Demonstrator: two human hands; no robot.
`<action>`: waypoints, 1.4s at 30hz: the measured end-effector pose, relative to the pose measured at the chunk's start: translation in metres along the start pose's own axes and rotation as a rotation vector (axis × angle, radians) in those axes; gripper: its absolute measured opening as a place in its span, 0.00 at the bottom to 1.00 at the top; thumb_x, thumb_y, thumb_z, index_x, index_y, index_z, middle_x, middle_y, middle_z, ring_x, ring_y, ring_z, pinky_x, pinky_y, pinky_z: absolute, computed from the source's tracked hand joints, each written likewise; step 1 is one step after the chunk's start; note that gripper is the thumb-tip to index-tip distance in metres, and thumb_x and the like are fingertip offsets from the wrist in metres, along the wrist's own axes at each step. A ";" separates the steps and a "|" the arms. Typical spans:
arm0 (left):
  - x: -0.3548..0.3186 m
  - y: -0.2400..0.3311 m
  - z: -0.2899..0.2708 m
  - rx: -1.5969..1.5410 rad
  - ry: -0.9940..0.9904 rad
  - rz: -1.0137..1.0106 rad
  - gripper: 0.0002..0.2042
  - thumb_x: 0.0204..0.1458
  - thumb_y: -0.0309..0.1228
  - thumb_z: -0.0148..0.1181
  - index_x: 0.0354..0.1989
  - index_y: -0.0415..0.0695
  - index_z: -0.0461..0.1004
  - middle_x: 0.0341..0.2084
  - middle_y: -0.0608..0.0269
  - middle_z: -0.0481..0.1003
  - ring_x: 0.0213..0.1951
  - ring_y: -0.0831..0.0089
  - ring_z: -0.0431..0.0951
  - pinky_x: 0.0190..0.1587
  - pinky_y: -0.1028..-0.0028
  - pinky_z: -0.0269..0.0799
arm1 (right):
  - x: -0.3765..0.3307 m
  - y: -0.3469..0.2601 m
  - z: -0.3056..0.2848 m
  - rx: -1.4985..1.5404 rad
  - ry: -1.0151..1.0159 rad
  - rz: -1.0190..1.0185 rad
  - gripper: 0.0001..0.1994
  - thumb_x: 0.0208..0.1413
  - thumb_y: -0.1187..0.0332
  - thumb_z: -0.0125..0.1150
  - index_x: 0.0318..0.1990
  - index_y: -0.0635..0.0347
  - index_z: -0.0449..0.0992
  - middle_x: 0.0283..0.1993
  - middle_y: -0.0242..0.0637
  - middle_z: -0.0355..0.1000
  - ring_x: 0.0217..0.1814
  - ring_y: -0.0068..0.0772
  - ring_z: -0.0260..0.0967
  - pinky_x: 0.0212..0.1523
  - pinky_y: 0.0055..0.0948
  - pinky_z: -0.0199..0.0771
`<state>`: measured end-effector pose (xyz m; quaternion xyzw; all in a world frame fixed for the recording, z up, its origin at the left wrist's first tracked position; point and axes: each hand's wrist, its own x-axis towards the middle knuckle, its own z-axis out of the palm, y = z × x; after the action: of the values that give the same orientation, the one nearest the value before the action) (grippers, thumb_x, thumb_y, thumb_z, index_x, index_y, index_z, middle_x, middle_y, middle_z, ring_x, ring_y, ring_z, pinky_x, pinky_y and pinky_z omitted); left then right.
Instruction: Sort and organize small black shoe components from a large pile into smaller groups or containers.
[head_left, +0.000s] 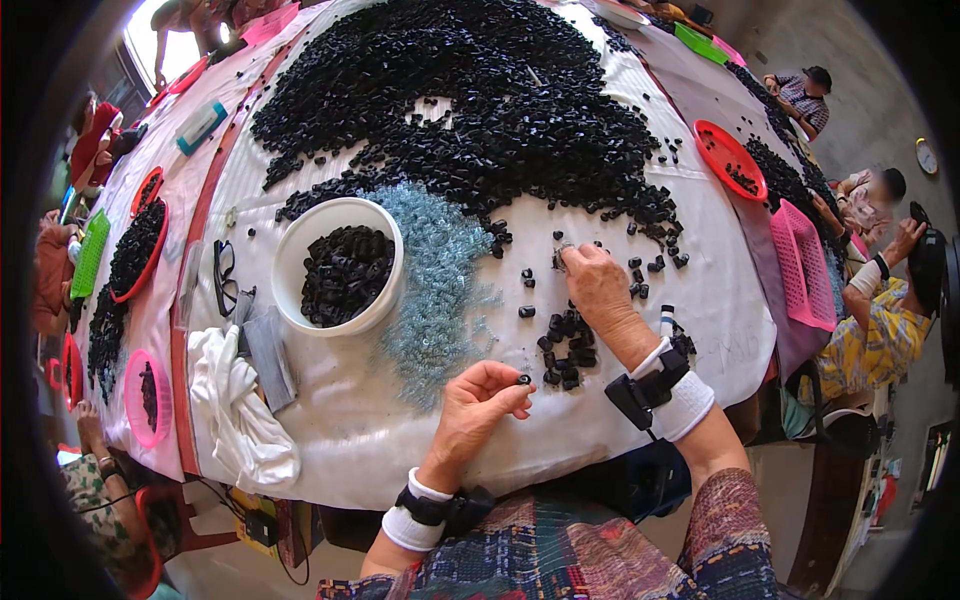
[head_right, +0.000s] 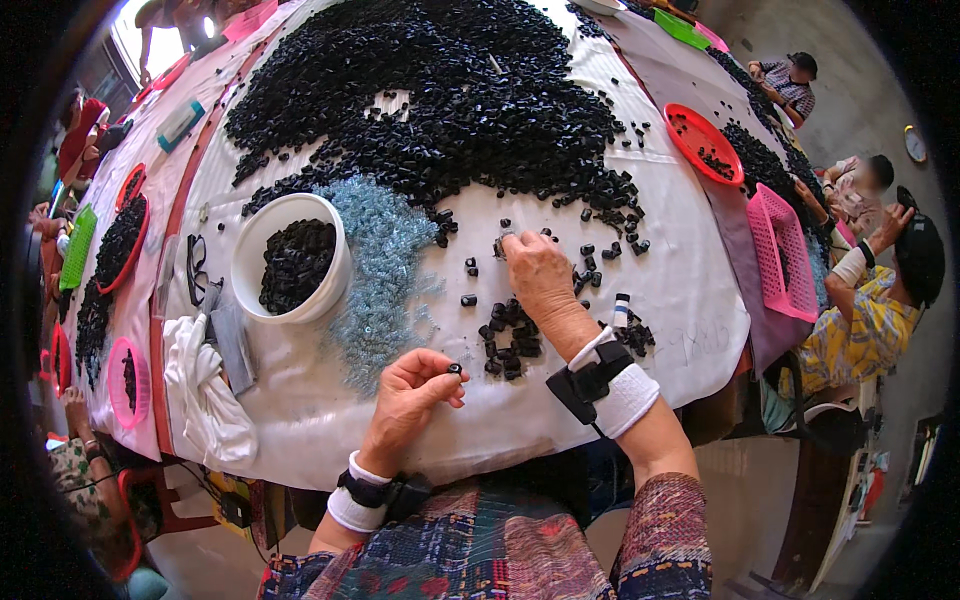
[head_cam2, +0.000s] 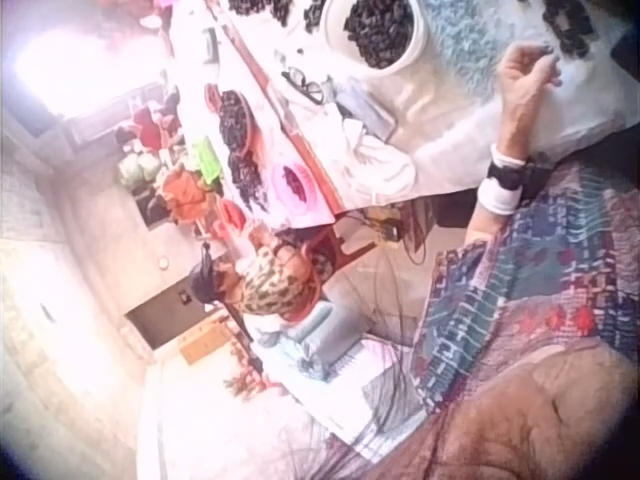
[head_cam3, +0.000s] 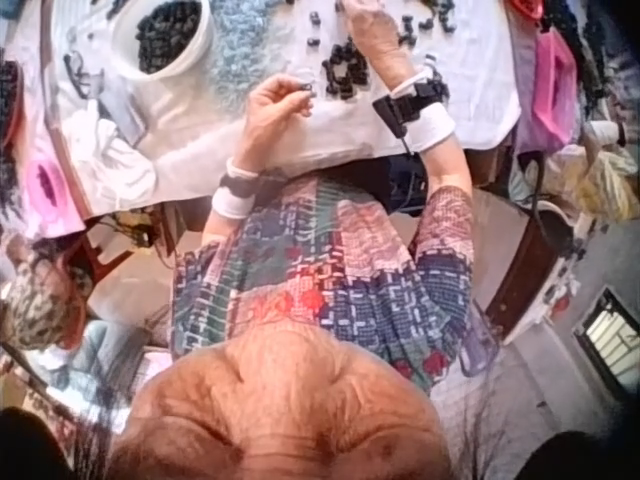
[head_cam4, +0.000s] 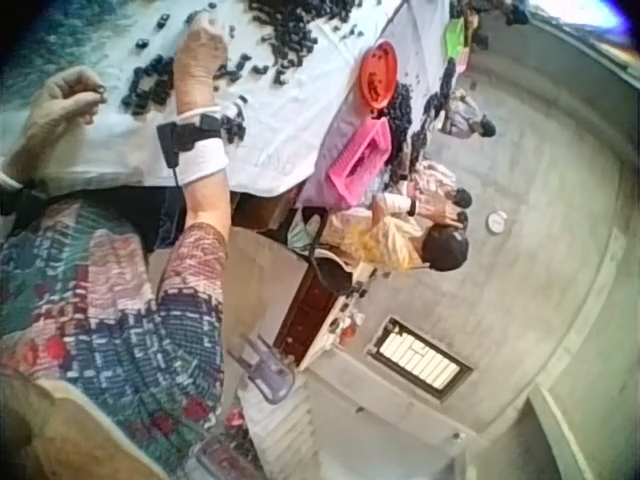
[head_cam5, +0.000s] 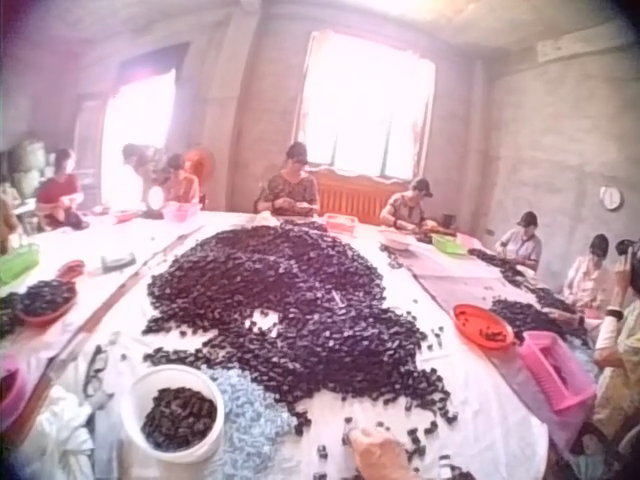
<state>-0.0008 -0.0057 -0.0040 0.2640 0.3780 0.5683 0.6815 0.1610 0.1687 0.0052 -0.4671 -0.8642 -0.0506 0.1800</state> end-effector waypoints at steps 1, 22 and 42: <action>0.000 0.000 0.000 0.002 0.002 0.001 0.07 0.49 0.21 0.58 0.36 0.37 0.70 0.30 0.54 0.76 0.28 0.75 0.76 0.32 0.77 0.74 | -0.001 0.000 0.001 0.003 0.001 -0.001 0.02 0.46 0.75 0.51 0.29 0.59 0.70 0.28 0.41 0.69 0.34 0.43 0.69 0.36 0.37 0.71; 0.001 -0.004 0.001 -0.060 0.023 0.056 0.07 0.50 0.23 0.59 0.38 0.37 0.72 0.30 0.56 0.77 0.28 0.75 0.76 0.31 0.78 0.74 | -0.063 -0.074 -0.072 0.945 -0.017 0.143 0.08 0.39 0.82 0.58 0.29 0.65 0.70 0.26 0.41 0.64 0.26 0.37 0.66 0.26 0.29 0.65; -0.001 -0.001 0.006 0.098 0.034 0.042 0.07 0.49 0.23 0.61 0.36 0.36 0.73 0.23 0.62 0.76 0.26 0.79 0.75 0.30 0.81 0.72 | -0.094 -0.083 -0.056 0.892 0.150 0.115 0.10 0.39 0.84 0.59 0.32 0.65 0.73 0.27 0.40 0.68 0.27 0.39 0.68 0.27 0.30 0.67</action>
<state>0.0045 -0.0066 -0.0012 0.2954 0.4112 0.5678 0.6491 0.1541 0.0342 0.0304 -0.3859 -0.7589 0.3032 0.4281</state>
